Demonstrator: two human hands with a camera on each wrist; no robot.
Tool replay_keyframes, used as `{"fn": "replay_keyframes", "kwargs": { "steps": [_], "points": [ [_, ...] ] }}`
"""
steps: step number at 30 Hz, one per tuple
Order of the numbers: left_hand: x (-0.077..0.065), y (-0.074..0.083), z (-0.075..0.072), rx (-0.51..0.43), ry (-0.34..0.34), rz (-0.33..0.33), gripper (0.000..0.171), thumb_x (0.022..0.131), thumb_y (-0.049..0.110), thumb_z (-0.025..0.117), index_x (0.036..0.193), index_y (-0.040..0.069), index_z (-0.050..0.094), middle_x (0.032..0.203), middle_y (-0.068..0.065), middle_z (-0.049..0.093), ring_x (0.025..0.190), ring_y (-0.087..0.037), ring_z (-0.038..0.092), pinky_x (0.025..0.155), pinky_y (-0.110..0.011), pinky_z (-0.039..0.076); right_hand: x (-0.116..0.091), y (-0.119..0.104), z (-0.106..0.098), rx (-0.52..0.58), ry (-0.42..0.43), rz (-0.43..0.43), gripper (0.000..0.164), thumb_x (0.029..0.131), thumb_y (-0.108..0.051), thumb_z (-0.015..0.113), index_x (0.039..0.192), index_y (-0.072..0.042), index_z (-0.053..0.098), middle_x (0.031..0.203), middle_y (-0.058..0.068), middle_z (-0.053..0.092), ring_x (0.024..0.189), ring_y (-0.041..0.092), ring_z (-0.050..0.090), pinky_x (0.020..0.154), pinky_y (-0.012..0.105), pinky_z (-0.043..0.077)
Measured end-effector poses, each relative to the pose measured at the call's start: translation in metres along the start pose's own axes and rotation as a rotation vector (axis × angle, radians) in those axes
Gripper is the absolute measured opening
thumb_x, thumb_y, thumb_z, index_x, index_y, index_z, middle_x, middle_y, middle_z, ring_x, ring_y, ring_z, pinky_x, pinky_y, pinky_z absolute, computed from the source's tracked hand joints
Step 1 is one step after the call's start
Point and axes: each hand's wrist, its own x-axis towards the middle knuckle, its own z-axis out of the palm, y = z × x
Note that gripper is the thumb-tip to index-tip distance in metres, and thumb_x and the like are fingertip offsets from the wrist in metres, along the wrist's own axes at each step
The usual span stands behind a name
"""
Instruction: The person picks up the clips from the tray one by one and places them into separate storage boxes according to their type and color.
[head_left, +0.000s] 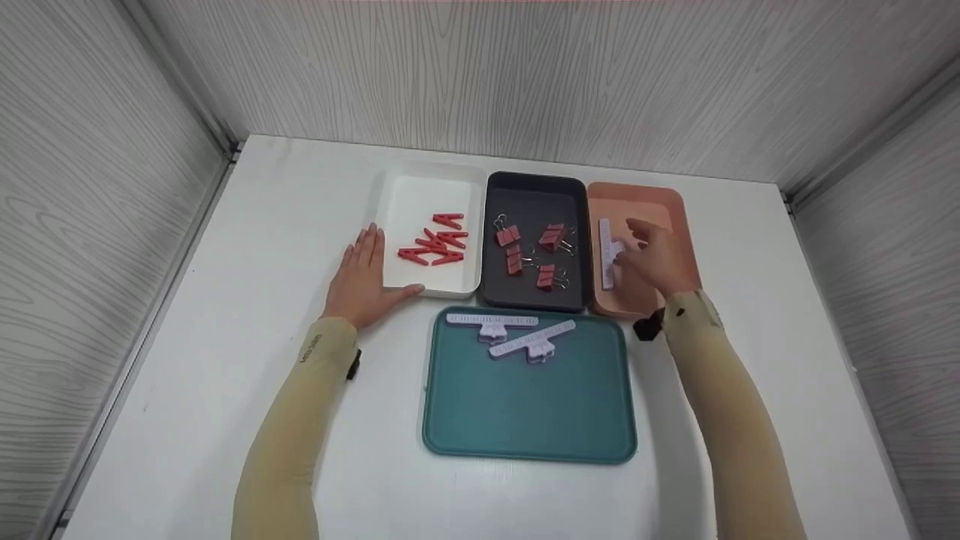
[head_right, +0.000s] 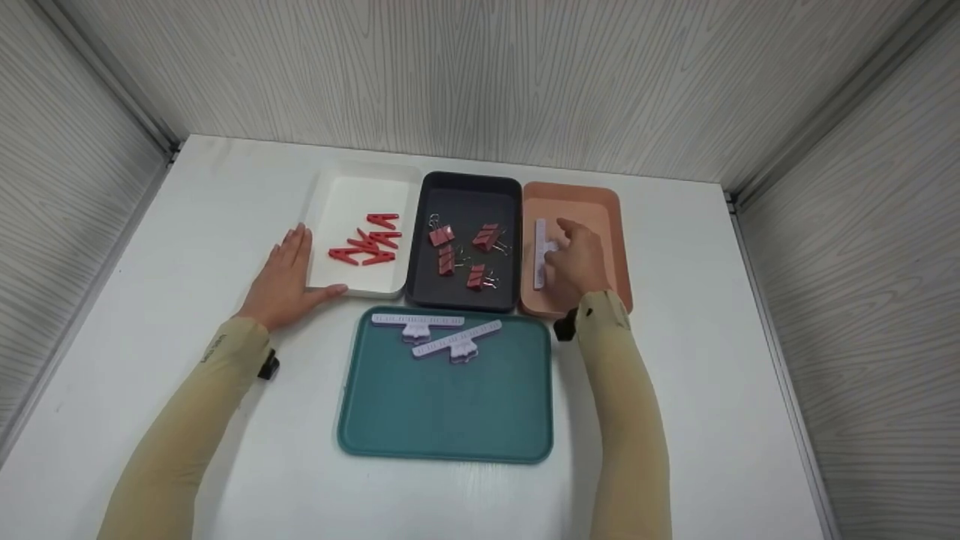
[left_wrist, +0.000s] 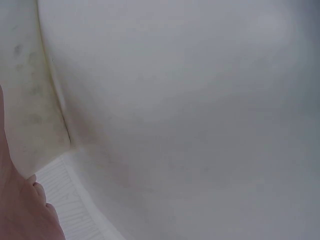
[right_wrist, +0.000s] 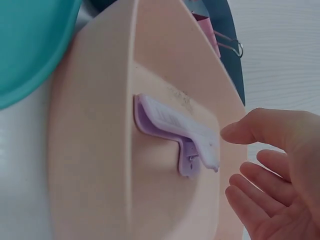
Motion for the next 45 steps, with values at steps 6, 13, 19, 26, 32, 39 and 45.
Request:
{"fn": "replay_keyframes", "kwargs": {
  "steps": [6, 13, 19, 26, 32, 39, 45],
  "points": [
    [0.000, 0.002, -0.001, 0.001, 0.002, -0.002, 0.127, 0.082, 0.087, 0.049, 0.162, 0.001, 0.001, 0.170, -0.014, 0.000, 0.155, -0.026, -0.003, 0.123, -0.038, -0.003, -0.013, -0.002, 0.000, -0.008, 0.077, -0.064, 0.067, 0.096, -0.021, 0.073, 0.154, -0.007, 0.045, 0.155, 0.016, 0.044, 0.140, 0.036, 0.043, 0.111, 0.047, 0.041],
    [0.000, 0.001, -0.001, -0.004, 0.009, 0.003, 0.127, 0.082, 0.088, 0.048, 0.162, 0.001, 0.000, 0.170, -0.014, -0.001, 0.155, -0.027, -0.004, 0.123, -0.038, -0.004, -0.036, -0.004, 0.000, -0.063, 0.159, -0.102, 0.070, 0.092, -0.037, 0.077, 0.151, -0.011, 0.051, 0.151, 0.011, 0.050, 0.137, 0.031, 0.049, 0.110, 0.045, 0.043],
    [-0.001, 0.001, -0.001, -0.001, 0.011, 0.002, 0.128, 0.081, 0.088, 0.047, 0.162, 0.001, -0.001, 0.169, -0.014, -0.001, 0.155, -0.027, -0.005, 0.123, -0.039, -0.004, -0.051, -0.005, 0.006, -0.008, 0.197, -0.171, 0.065, 0.092, -0.028, 0.079, 0.147, -0.004, 0.054, 0.147, 0.013, 0.054, 0.134, 0.031, 0.052, 0.109, 0.045, 0.044],
    [-0.001, 0.001, 0.000, -0.010, 0.009, 0.004, 0.127, 0.082, 0.087, 0.050, 0.162, 0.001, -0.001, 0.170, -0.014, -0.001, 0.155, -0.027, -0.004, 0.123, -0.039, -0.003, -0.069, -0.009, 0.014, 0.074, 0.201, -0.191, 0.066, 0.091, -0.026, 0.080, 0.146, -0.001, 0.054, 0.147, 0.018, 0.053, 0.131, 0.037, 0.053, 0.109, 0.048, 0.043],
    [0.000, 0.001, 0.001, -0.021, 0.013, 0.000, 0.127, 0.081, 0.086, 0.051, 0.162, 0.002, 0.001, 0.170, -0.014, 0.000, 0.155, -0.027, -0.003, 0.123, -0.039, -0.003, -0.087, -0.013, 0.023, 0.168, 0.197, -0.266, 0.065, 0.090, -0.023, 0.081, 0.144, 0.002, 0.055, 0.144, 0.020, 0.055, 0.129, 0.039, 0.053, 0.112, 0.050, 0.040],
    [-0.002, 0.001, 0.001, -0.040, 0.022, 0.014, 0.129, 0.080, 0.087, 0.052, 0.162, 0.002, 0.000, 0.170, -0.014, 0.000, 0.155, -0.028, -0.003, 0.123, -0.039, -0.003, -0.108, -0.019, 0.036, 0.110, 0.220, -0.269, 0.067, 0.087, -0.026, 0.084, 0.143, -0.001, 0.057, 0.142, 0.015, 0.058, 0.126, 0.035, 0.057, 0.108, 0.048, 0.045],
    [-0.002, 0.000, 0.001, -0.039, 0.036, 0.025, 0.129, 0.081, 0.087, 0.051, 0.162, 0.001, 0.001, 0.169, -0.015, 0.001, 0.155, -0.029, -0.001, 0.123, -0.039, -0.003, -0.123, -0.024, 0.049, 0.143, 0.212, -0.281, 0.068, 0.084, -0.025, 0.087, 0.141, -0.002, 0.060, 0.137, 0.018, 0.060, 0.123, 0.036, 0.059, 0.102, 0.050, 0.050]
  ]
}}
